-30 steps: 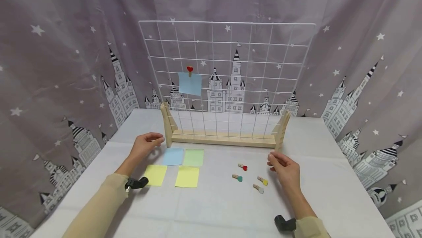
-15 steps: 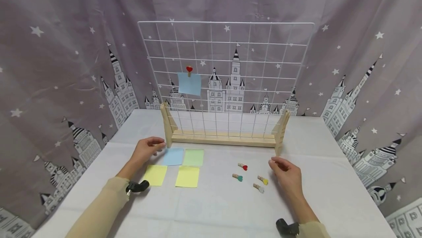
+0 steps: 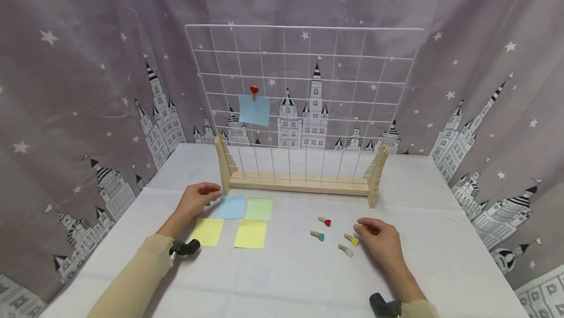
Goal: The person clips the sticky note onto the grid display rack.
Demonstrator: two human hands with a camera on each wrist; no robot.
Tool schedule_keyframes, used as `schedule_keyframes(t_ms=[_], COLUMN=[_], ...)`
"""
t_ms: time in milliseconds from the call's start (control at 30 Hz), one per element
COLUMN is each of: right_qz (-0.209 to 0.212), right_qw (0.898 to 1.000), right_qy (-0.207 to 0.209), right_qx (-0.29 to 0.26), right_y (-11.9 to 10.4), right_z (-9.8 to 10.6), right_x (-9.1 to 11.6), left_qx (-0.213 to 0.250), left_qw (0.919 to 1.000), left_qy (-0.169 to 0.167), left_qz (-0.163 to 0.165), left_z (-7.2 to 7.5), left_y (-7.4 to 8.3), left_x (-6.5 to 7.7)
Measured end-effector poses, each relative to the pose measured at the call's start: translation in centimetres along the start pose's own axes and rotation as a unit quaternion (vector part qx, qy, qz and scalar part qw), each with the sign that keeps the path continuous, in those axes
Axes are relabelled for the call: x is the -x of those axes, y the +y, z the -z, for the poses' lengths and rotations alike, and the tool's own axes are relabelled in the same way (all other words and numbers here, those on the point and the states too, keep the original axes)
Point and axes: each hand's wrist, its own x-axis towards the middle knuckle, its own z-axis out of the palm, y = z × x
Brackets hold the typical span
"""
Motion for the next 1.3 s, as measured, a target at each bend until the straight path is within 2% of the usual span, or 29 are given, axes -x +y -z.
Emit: schedule_keyframes(t_ms=[267, 567, 800, 933, 1300], right_qz=[0.050, 0.116, 0.134, 0.146, 0.169], right_qw=[0.997, 0.989, 0.984, 0.981, 0.978], right_qy=[-0.014, -0.037, -0.041, -0.040, -0.032], right_qx=[0.048, 0.090, 0.113, 0.122, 0.117], right_y=[0.4, 0.4, 0.7, 0.9, 1.3], right_z=[-0.1, -0.1, -0.1, 0.0, -0.2], right_x=[0.1, 0.1, 0.2, 0.2, 0.3], left_qx=[-0.008, -0.036, -0.063, -0.058, -0.072], left_qw=[0.9998, 0.9989, 0.9968, 0.9967, 0.9949], left_qy=[0.000, -0.001, -0.009, -0.016, -0.015], left_qz=[-0.018, -0.030, -0.048, -0.054, -0.068], left_z=[0.0, -0.1, -0.4, -0.4, -0.5], left_y=[-0.1, -0.1, -0.4, -0.3, -0.4], left_x=[-0.1, -0.1, -0.1, 0.1, 0.3])
